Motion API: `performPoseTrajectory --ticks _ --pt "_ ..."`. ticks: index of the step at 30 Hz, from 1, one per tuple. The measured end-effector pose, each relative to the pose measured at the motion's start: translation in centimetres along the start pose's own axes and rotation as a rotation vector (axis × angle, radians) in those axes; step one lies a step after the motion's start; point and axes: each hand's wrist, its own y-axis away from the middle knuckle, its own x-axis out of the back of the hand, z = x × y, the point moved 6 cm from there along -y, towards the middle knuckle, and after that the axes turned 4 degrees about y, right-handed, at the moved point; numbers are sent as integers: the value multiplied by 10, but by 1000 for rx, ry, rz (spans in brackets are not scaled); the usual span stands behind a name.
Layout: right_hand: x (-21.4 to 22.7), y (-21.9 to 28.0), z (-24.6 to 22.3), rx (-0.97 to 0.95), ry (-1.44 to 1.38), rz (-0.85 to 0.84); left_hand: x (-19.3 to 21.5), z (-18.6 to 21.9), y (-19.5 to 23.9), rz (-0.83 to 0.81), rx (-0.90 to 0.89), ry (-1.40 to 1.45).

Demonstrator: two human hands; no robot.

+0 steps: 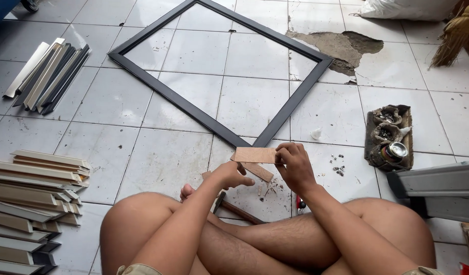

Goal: Gluing and assembling the mitered corners of a picture frame.

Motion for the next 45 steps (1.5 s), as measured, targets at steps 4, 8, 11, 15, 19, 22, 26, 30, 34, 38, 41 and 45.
performPoseTrajectory --ticks 4,8,11,15,19,22,26,30,34,38,41,45 --pt "37 -2 -23 86 -57 121 18 30 15 11 -20 908" --pt "32 6 -18 -8 -246 -13 15 6 -9 145 18 1234" --pt "28 10 -16 -307 -483 -191 6 -21 -17 207 82 1273" --pt "-2 27 3 -861 -1145 -394 4 -25 -5 215 86 1305" --pt "1 20 22 -909 -1230 -266 19 13 16 91 -12 1030" --pt "10 21 44 -949 -1045 -100 46 13 13 252 -25 537" --pt "-12 23 70 -954 -825 -145 66 12 -10 442 -138 -267" --pt "-18 14 94 -798 -376 -250 56 16 -33 496 -307 -525" --pt "-17 11 105 -777 -129 -351 45 22 -60 436 -338 -621" --pt "-21 1 65 -693 -205 -544 37 17 -85 433 -359 -709" --pt "-15 -8 13 -592 -303 -720 49 27 -78 433 -368 -714" --pt "-18 -11 12 -594 -349 -755 60 18 -95 402 -323 -650"
